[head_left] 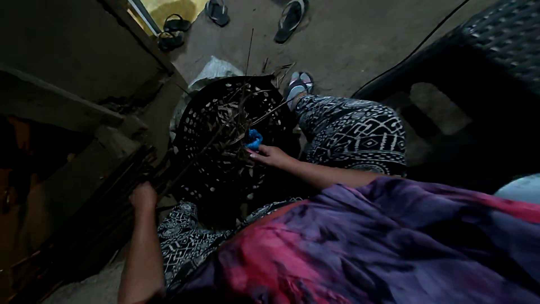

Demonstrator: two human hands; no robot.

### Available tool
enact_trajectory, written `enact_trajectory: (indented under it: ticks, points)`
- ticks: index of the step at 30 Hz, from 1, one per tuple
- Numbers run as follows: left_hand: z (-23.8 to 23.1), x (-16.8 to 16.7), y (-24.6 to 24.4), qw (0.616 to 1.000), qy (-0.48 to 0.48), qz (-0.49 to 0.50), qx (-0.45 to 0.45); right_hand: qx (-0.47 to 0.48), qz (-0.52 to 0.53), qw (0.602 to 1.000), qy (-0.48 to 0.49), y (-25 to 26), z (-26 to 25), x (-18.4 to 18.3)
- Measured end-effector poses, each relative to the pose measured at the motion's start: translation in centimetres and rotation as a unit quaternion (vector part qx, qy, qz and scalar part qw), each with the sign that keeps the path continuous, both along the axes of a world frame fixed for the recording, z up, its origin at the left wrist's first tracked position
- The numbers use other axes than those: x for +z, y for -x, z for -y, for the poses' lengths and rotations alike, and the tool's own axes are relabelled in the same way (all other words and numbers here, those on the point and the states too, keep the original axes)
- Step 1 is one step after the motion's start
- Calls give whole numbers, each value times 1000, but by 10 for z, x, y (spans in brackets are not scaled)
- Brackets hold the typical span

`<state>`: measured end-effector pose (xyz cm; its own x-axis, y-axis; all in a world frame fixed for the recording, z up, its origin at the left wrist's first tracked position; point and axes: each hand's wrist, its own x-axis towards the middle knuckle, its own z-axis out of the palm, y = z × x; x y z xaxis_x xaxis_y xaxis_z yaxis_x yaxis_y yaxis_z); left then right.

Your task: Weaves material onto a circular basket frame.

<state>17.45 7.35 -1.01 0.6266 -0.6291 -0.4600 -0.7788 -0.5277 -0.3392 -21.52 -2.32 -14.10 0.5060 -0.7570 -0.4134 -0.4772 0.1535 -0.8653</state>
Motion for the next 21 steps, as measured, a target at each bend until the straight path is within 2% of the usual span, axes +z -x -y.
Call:
enact_trajectory:
  ticks: [3, 7, 13, 18, 21]
  points:
    - [40, 7, 55, 986, 138, -67, -69, 24, -16, 1000, -12, 0, 0, 10]
    - [81, -12, 112, 935, 232, -174, -206, 26, -19, 999, 6, 1, -1, -3]
    - [136, -28, 177, 916, 234, -224, -237, 47, -33, 998, 4, 0, 0, 2]
    - [152, -39, 187, 913, 236, -227, -242, 39, -39, 998, 17, -1, 0, 3]
    - [152, -31, 188, 918, 217, -255, -211, 42, -43, 998, 21, -2, 0, 7]
